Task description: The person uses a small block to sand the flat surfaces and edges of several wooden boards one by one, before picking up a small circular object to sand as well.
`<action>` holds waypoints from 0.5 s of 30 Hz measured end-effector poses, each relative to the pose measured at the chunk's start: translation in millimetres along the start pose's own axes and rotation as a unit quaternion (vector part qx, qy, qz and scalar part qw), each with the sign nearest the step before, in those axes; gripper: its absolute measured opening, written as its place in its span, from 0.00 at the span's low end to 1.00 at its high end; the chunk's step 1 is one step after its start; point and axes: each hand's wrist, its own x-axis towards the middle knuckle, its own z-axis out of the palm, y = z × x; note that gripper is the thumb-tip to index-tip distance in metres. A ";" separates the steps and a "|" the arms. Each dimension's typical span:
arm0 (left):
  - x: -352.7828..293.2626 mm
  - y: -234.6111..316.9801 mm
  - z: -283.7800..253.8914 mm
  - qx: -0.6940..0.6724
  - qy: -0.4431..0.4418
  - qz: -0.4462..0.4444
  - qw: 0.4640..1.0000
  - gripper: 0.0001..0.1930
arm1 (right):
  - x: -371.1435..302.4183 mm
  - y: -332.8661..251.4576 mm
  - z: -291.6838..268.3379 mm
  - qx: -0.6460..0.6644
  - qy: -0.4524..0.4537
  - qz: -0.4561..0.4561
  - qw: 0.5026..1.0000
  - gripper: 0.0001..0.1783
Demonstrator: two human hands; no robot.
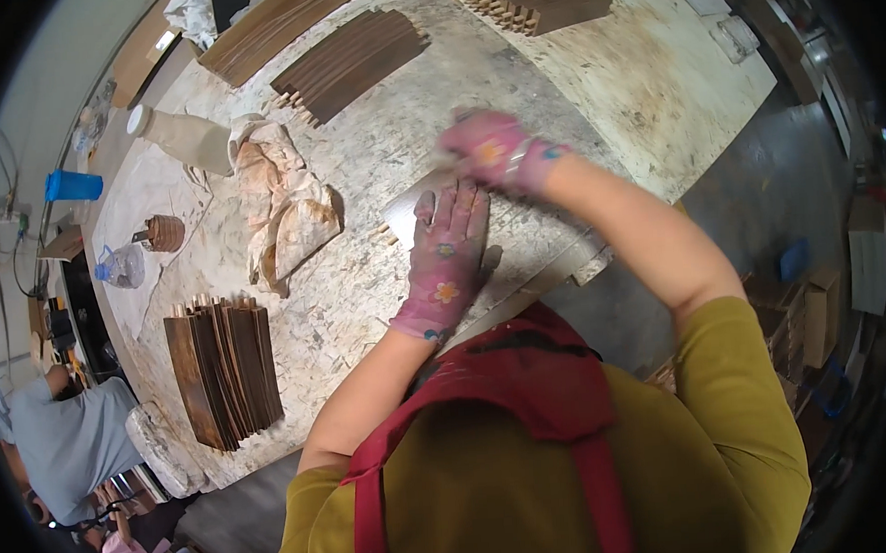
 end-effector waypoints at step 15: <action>-10.5 16.3 8.7 -0.063 -0.115 -0.054 0.990 0.27 | 14.3 -68.2 15.1 -0.036 -0.122 -0.289 0.949 0.12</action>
